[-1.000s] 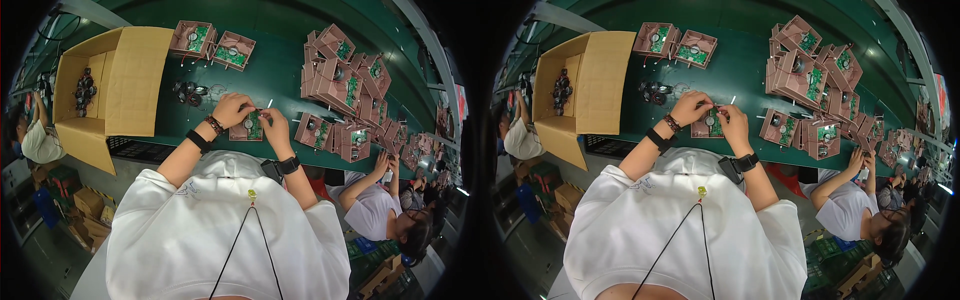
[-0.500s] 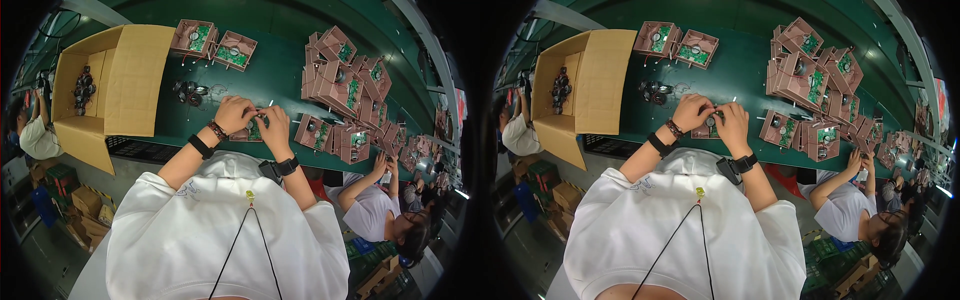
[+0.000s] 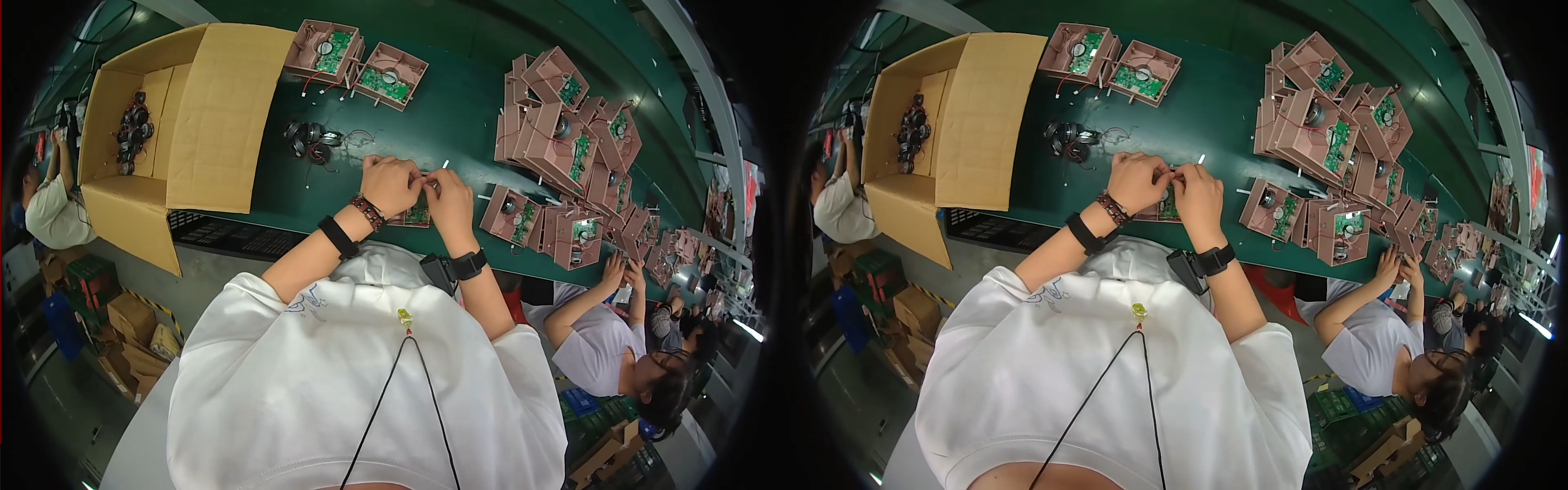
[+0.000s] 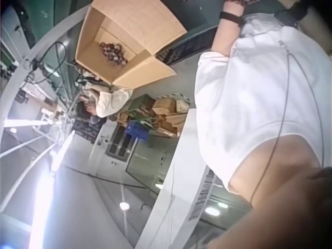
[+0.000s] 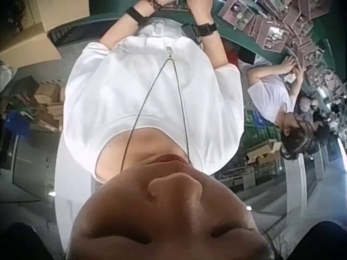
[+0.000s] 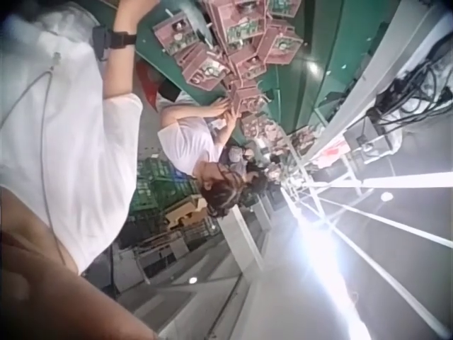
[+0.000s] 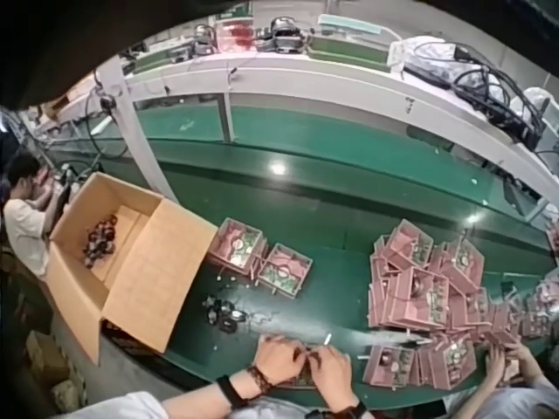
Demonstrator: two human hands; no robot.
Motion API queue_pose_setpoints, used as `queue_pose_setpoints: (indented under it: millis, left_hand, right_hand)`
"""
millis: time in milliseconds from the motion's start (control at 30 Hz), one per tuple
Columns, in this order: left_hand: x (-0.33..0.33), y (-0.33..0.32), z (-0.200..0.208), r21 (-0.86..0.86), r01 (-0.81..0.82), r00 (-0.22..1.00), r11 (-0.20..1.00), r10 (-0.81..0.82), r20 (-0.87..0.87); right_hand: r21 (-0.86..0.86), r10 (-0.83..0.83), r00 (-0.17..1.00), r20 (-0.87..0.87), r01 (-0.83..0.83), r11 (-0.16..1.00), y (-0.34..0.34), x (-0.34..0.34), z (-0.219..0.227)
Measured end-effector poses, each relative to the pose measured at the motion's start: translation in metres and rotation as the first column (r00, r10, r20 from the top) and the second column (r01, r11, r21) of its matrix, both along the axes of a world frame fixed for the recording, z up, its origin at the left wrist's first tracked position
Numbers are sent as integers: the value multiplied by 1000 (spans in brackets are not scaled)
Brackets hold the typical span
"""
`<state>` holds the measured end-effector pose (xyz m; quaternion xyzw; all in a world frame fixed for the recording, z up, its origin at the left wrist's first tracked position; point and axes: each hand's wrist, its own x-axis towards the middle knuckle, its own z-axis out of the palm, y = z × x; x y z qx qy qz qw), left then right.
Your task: The person picks up a speaker from a box, places it into a plastic housing, and presses it into position. They then route the speaker wires through the housing, connect the wire terminal to the circuit board, and place the assembled unit onto a stack.
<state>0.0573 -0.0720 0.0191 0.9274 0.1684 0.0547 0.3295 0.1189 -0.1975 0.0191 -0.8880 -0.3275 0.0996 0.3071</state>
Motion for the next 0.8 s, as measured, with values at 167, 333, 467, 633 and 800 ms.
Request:
queue_pose_setpoints:
  millis: [167, 333, 467, 633, 800]
  left_hand:
    - [-2, 0, -4, -2, 6, 1000, 1000, -6, -18]
    - [-2, 4, -4, -15, 17, 999, 1000, -17, -30]
    - [-2, 12, 3, 19, -8, 1000, 1000, 7, 26]
    - [-18, 36, -10, 3, -207, 967, 978, 204, 154]
    - [-48, 32, -28, -240, -245, 970, 940, 237, -60]
  right_hand:
    - [5, 6, 995, -98, -6, 1000, 0, 7, 2]
    - [-20, -20, 967, -252, 16, 1000, 3, 10, 6]
    - [-7, -6, 927, -374, 4, 1000, 0, 20, -6]
    - [89, 19, 985, -174, -3, 996, -14, 28, -29]
    - [240, 3, 993, -118, 25, 970, -13, 16, -51]
